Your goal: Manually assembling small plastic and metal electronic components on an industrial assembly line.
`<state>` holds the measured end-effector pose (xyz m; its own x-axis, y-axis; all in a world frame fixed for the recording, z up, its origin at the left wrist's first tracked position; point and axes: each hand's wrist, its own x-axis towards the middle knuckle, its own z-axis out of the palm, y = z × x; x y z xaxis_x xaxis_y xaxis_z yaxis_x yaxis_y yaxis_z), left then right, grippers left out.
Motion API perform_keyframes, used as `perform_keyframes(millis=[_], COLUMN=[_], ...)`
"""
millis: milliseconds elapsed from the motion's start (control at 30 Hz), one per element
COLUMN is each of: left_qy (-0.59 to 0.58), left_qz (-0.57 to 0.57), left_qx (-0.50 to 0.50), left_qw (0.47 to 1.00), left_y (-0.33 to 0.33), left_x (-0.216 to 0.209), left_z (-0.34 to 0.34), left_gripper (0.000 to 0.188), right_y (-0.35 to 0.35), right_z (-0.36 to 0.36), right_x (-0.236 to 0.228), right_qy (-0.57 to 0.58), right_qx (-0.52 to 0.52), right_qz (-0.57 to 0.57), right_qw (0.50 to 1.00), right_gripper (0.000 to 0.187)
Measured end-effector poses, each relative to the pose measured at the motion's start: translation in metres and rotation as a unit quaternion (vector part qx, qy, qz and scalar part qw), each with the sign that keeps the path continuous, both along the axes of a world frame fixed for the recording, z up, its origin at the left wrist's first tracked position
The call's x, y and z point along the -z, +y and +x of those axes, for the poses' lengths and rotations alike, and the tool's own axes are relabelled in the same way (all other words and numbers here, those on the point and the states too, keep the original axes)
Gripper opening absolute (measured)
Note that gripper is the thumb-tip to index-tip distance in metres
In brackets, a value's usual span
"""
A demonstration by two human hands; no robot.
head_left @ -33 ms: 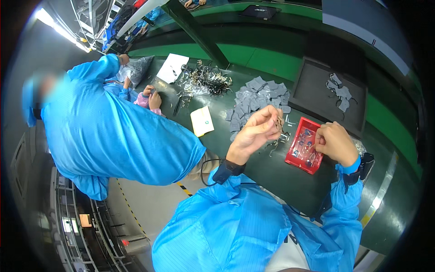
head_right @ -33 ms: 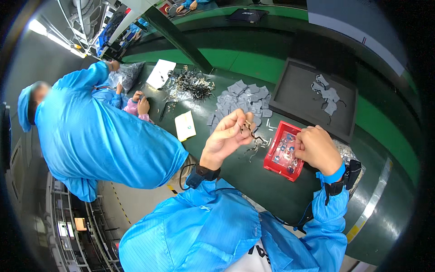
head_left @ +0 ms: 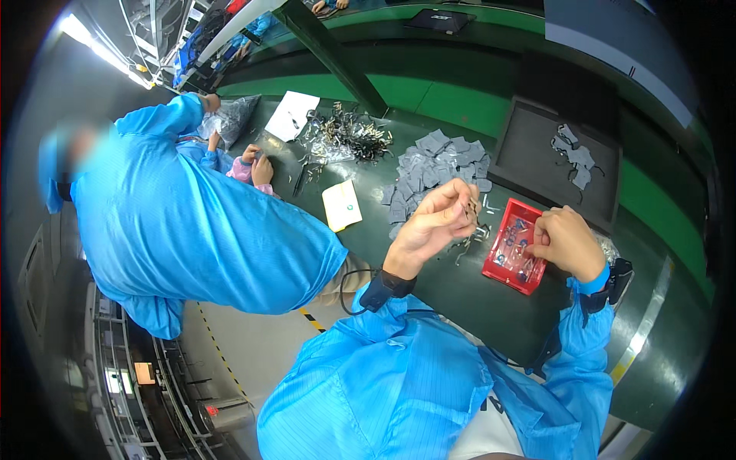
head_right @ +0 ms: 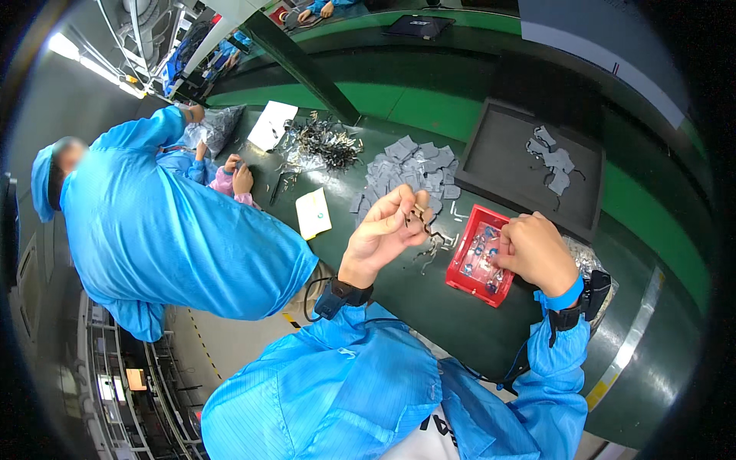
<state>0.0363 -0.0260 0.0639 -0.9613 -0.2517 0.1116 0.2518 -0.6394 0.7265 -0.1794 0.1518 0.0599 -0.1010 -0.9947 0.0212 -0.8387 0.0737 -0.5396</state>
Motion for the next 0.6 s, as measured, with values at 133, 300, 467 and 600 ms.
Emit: perform_keyframes(millis=[133, 300, 467, 600], left_qy=[0.003, 0.018, 0.039, 0.019], left_qz=[0.026, 0.065, 0.115, 0.159], left_qx=[0.009, 0.051, 0.149, 0.162], left_qw=[1.0, 0.996, 0.981, 0.974], left_y=[0.01, 0.014, 0.018, 0.021], left_x=[-0.011, -0.018, -0.011, -0.013], left_z=[-0.004, -0.011, -0.027, -0.022], left_gripper=[0.027, 0.029, 0.026, 0.026], right_y=[0.0, -0.002, 0.0, -0.001], right_z=[0.001, 0.004, 0.006, 0.013], right_x=[0.005, -0.006, -0.02, -0.037], right_qy=[0.016, -0.004, -0.028, -0.242], right_qx=[-0.005, 0.004, 0.033, 0.063], right_qz=[-0.037, -0.021, -0.165, -0.202], right_qw=[0.999, 1.0, 0.985, 0.947], right_gripper=[0.013, 0.014, 0.025, 0.029])
